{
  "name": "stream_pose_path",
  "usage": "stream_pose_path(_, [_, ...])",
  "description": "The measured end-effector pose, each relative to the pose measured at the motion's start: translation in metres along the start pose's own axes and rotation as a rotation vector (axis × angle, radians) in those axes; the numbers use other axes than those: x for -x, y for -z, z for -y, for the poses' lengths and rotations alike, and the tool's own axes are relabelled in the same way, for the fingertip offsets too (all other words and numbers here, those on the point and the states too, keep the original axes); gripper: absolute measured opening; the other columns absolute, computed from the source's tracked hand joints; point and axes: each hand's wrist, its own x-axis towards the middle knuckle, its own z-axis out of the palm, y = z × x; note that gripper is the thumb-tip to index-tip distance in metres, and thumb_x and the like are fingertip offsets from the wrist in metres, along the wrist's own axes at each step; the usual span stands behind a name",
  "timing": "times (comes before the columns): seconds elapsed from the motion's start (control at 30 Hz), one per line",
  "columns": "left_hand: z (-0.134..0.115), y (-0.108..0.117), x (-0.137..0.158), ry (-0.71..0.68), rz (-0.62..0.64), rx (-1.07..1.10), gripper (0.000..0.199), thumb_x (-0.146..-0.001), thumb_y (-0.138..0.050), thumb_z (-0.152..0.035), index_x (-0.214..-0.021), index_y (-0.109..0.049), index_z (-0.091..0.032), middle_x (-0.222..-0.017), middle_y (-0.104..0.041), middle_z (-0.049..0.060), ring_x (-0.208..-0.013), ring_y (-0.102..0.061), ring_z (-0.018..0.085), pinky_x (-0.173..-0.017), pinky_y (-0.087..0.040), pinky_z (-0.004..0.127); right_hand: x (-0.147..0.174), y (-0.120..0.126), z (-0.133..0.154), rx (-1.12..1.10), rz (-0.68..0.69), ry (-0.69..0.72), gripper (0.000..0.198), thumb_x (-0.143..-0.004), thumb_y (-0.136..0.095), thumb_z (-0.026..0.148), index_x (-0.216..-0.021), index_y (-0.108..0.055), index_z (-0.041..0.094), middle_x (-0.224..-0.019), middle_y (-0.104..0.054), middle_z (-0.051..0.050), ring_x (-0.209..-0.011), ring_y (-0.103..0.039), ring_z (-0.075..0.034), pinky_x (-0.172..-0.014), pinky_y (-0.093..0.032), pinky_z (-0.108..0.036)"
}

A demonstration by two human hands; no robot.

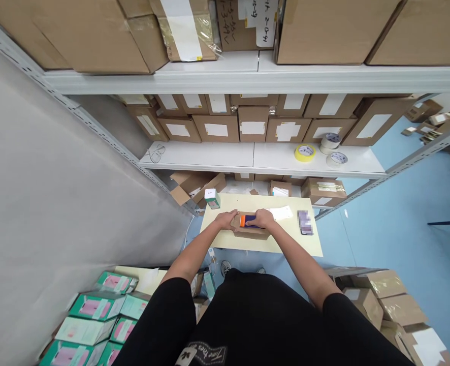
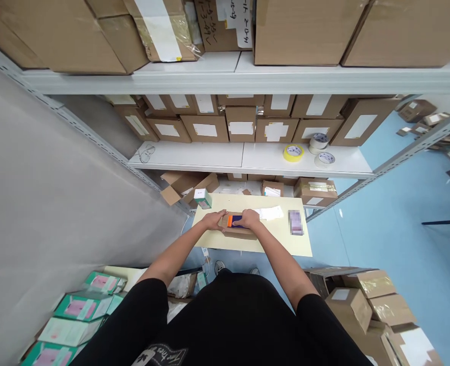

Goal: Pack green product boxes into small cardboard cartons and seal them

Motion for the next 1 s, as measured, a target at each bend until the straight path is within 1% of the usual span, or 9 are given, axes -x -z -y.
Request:
stream_pose_path(0.1, [-0.002,-0.001,0.001,0.008,-0.006,0.016,0.112,-0.069,-0.084,-0.059,-0.161,-0.027,-0.035,-0.173,-0.024,0.005,-0.140,-0.053,0.035,-0.111,-0.046,0.043,0.000,0.002,-0.007,-0.002,0.001,0.021,0.073,-0.072,-0.074,0.079,-0.105,-0.076,0.015,-0.111,-0.077,-0.017,-0.103,-0.074,-0.030,-0.076,-0.053,-0.029])
stream_pose_path(0.2, [-0.002,-0.002,0.000,0.021,-0.006,0.038,0.111,-0.068,-0.085,-0.057,-0.161,-0.028,-0.035,-0.174,-0.023,0.006,-0.140,-0.053,0.037,-0.110,-0.047,0.044,0.000,0.006,-0.021,-0.008,0.017,0.013,0.075,-0.069,-0.075,0.081,-0.105,-0.077,0.015,-0.109,-0.077,-0.018,-0.100,-0.074,-0.030,-0.074,-0.052,-0.029])
stream_pose_path(0.33, [-0.003,-0.002,0.000,0.034,-0.014,0.057,0.111,-0.066,-0.086,-0.054,-0.160,-0.030,-0.035,-0.173,-0.026,0.006,-0.141,-0.052,0.037,-0.112,-0.045,0.044,0.002,0.013,-0.053,-0.006,0.012,-0.012,0.075,-0.069,-0.075,0.082,-0.104,-0.077,0.015,-0.110,-0.077,-0.019,-0.100,-0.074,-0.032,-0.072,-0.052,-0.030])
stream_pose_path(0.47, [-0.003,-0.002,0.001,0.021,-0.022,0.059,0.109,-0.068,-0.084,-0.053,-0.160,-0.029,-0.035,-0.173,-0.025,0.007,-0.141,-0.052,0.036,-0.112,-0.044,0.042,0.010,0.019,-0.085,0.009,0.017,-0.026,0.075,-0.069,-0.074,0.081,-0.104,-0.077,0.015,-0.109,-0.077,-0.019,-0.099,-0.074,-0.032,-0.072,-0.052,-0.031])
stream_pose_path(0.7, [-0.004,0.001,0.000,0.011,0.001,0.030,0.109,-0.070,-0.081,-0.053,-0.161,-0.026,-0.030,-0.174,-0.022,0.010,-0.141,-0.052,0.035,-0.112,-0.044,0.041,0.026,0.022,-0.130,0.026,-0.005,-0.052,0.070,-0.071,-0.073,0.080,-0.096,-0.079,0.015,-0.104,-0.078,-0.018,-0.094,-0.074,-0.031,-0.071,-0.051,-0.031])
stream_pose_path(0.9, [-0.003,0.002,-0.003,0.018,0.026,0.007,0.109,-0.071,-0.080,-0.053,-0.161,-0.024,-0.031,-0.175,-0.018,0.009,-0.143,-0.051,0.034,-0.113,-0.044,0.040,0.043,0.031,-0.180,0.047,-0.022,-0.150,0.075,-0.067,-0.076,0.080,-0.102,-0.079,0.014,-0.109,-0.078,-0.020,-0.099,-0.074,-0.033,-0.074,-0.052,-0.032])
stream_pose_path(1.0, [-0.003,0.001,-0.005,0.020,0.028,-0.008,0.108,-0.072,-0.079,-0.054,-0.162,-0.024,-0.031,-0.175,-0.018,0.010,-0.143,-0.051,0.035,-0.112,-0.044,0.041,0.051,0.032,-0.198,0.048,-0.024,-0.186,0.076,-0.067,-0.076,0.080,-0.104,-0.078,0.014,-0.112,-0.077,-0.021,-0.103,-0.073,-0.034,-0.076,-0.052,-0.032])
